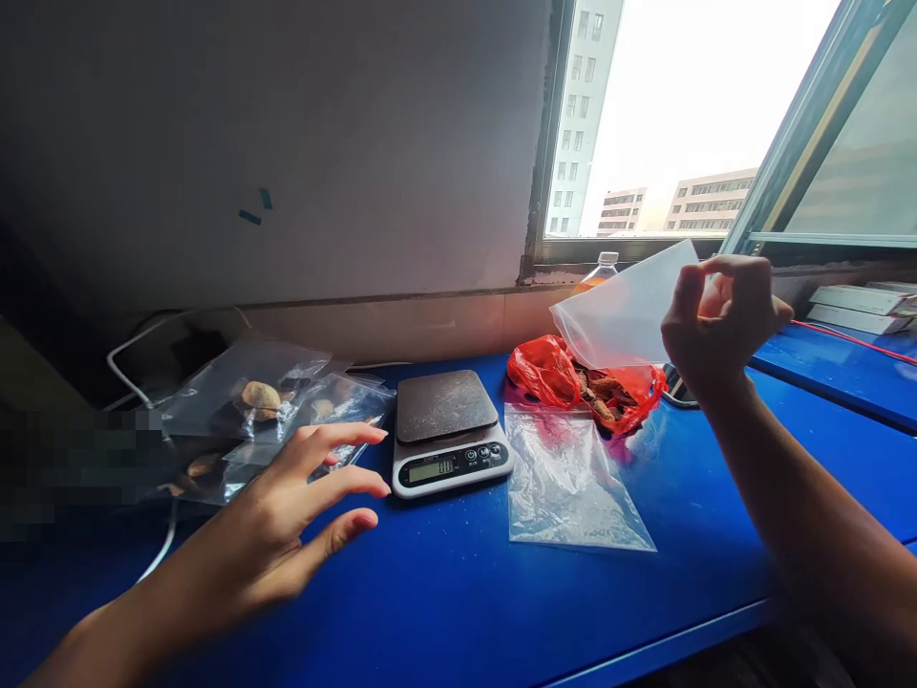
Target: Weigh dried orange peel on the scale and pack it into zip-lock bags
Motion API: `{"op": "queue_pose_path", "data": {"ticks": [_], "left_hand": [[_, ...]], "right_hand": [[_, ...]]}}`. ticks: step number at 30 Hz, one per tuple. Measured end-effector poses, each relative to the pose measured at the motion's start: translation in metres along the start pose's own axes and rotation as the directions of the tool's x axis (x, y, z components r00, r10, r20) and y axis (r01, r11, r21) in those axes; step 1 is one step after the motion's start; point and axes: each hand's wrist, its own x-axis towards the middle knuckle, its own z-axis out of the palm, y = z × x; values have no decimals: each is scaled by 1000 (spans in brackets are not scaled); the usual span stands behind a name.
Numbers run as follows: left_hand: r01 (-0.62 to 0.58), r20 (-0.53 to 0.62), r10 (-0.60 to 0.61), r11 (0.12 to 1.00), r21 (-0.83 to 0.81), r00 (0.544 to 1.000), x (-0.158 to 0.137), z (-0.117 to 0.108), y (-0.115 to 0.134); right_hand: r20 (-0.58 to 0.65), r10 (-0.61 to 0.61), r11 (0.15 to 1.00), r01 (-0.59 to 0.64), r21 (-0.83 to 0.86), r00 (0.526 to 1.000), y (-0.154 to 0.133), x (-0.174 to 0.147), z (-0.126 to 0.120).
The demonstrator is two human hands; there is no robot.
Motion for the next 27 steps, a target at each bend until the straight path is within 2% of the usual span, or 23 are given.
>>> {"op": "queue_pose_path", "data": {"ticks": [3, 5, 6, 8, 10, 12, 15, 18, 20, 22, 24, 26, 27], "left_hand": [[1, 16, 0, 1000, -14, 1000, 0, 2, 0], [7, 22, -5, 999, -49, 1000, -1, 4, 2], [13, 34, -11, 997, -74, 999, -1, 5, 4], [70, 88, -58, 988, -141, 994, -3, 10, 11], [173, 124, -146, 953, -250, 981, -5, 16, 19], [266, 129, -234, 880, -394, 964, -6, 23, 26], [346, 148, -325, 720, -601, 934, -2, 29, 28], [455, 234, -417, 579, -677, 879, 4, 26, 21], [507, 236, -500, 519, -688, 833, 8, 19, 14], [528, 237, -545, 473, -705, 804, 11, 10, 9], [545, 265, -547, 447, -710, 794, 12, 1, 8], [571, 306, -528, 463, -678, 792, 14, -6, 13], [583, 319, -523, 484, -652, 791, 14, -8, 16]], "right_hand": [[-172, 59, 987, -33, 154, 983, -18, 0, -9], [-189, 165, 929, -88, 359, 968, -39, -5, -18], [-133, 218, 874, -132, 468, 967, -51, -9, -23], [60, 280, 735, -254, 628, 958, -77, -21, -34], [249, 260, 599, -358, 717, 933, -101, -36, -48], [398, 200, 490, -443, 751, 895, -121, -51, -63], [530, 82, 455, -505, 734, 844, -137, -71, -82], [593, -21, 391, -540, 746, 805, -138, -81, -88], [659, -116, 307, -604, 736, 743, -133, -81, -86], [732, -219, 221, -698, 681, 645, -126, -76, -79], [775, -326, 151, -780, 608, 541, -119, -68, -70], [791, -431, 140, -833, 535, 435, -115, -61, -61], [797, -477, 181, -846, 502, 371, -114, -60, -58]]}}
